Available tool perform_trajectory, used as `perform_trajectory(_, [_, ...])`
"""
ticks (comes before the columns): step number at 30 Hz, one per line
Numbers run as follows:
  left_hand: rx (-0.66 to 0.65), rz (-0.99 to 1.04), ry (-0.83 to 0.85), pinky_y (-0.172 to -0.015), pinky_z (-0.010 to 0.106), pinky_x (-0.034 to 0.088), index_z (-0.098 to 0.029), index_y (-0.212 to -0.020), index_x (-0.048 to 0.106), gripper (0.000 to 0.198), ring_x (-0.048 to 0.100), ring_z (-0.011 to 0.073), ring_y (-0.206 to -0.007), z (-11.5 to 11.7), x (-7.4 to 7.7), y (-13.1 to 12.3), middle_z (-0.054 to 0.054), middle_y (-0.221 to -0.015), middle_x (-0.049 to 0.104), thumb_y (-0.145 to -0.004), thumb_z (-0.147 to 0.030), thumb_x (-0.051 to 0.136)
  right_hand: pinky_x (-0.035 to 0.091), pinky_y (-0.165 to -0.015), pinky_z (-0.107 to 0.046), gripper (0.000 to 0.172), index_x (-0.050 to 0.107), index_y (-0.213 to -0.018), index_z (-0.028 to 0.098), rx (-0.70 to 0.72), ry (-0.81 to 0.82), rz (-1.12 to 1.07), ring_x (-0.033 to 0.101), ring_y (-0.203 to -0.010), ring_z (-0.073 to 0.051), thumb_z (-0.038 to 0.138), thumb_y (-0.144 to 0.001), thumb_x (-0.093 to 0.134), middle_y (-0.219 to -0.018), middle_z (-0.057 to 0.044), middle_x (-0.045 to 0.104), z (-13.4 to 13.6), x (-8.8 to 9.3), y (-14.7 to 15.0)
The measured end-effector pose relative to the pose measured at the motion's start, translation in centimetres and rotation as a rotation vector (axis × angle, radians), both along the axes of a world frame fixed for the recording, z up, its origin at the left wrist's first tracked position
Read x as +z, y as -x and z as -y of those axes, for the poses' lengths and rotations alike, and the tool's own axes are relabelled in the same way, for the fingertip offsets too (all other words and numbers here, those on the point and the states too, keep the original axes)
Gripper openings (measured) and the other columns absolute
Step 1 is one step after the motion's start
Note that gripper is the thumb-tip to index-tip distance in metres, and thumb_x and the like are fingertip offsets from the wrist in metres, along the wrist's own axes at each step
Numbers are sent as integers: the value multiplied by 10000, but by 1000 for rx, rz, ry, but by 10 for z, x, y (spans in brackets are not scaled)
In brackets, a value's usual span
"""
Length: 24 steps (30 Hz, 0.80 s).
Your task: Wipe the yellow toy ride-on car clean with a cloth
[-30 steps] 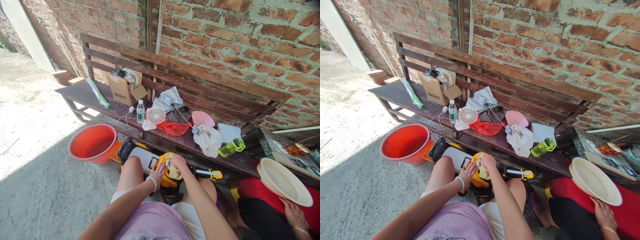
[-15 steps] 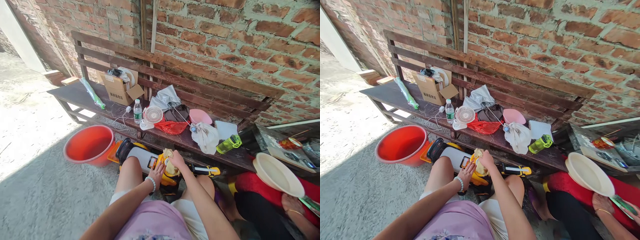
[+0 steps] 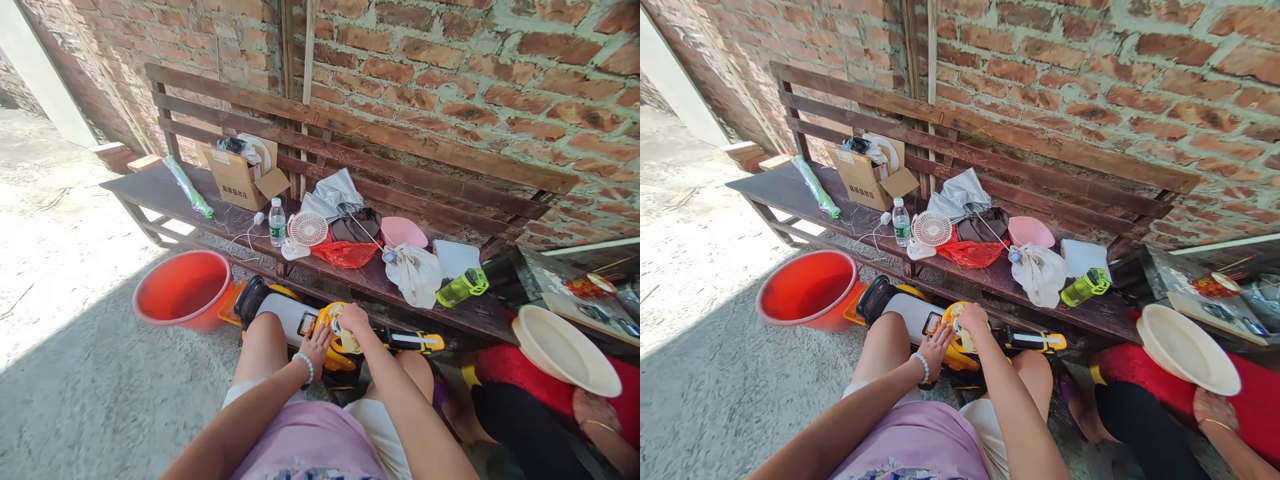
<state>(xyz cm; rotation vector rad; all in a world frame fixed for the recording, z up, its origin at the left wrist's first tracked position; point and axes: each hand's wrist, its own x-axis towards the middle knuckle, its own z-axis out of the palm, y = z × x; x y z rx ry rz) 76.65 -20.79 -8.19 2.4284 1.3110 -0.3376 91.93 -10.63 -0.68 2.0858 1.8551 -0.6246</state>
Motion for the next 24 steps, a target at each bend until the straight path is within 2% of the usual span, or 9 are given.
perform_trajectory(4, [-4, 5, -23, -1179, 588, 333, -144, -1672, 30, 1148, -8, 385, -1607, 0, -2, 1, 154, -1747, 93, -737, -360, 659, 516, -927, -312, 449, 695, -1308, 161, 118, -34, -34, 681, -1187, -292, 341, -906, 607, -1360, -187, 655, -1, 2, 12])
perform_trajectory(8, [-9, -10, -19, -1182, 605, 333, -132, -1672, 41, 1139, -33, 372, -1610, -1, -2, 0, 143, -1751, 71, -736, -355, 650, 515, -936, -336, 410, 701, -1290, 247, 173, -39, -55, 696, -1138, -271, 369, -920, 573, -1344, -139, 655, -1, 5, -5])
perform_trajectory(11, [-21, -14, -5, -1190, 610, 329, -139, -1673, 46, 1141, -39, 362, -1611, -2, 1, 1, 126, -1753, 55, -729, -348, 652, 511, -951, -355, 398, 710, -1268, 244, 166, -33, -37, 693, -1137, -277, 386, -932, 550, -1340, -141, 656, -1, 5, -20])
perform_trajectory(18, [-28, -38, 12, -1187, 635, 329, -133, -1672, 38, 1141, -37, 345, -1614, -4, 8, -2, 121, -1751, 55, -735, -355, 650, 500, -982, -355, 435, 708, -1287, 190, 59, -22, 1, 678, -1197, -290, 383, -948, 515, -1352, -171, 665, 12, -3, -41])
perform_trajectory(24, [-27, -36, 1, -1178, 612, 341, -139, -1672, 17, 1155, -58, 366, -1610, -2, 3, -5, 135, -1751, 57, -740, -350, 666, 511, -949, -356, 476, 706, -1287, 172, -118, -6, -66, 687, -1196, -296, 455, -971, 490, -1302, -183, 714, 44, -10, -42])
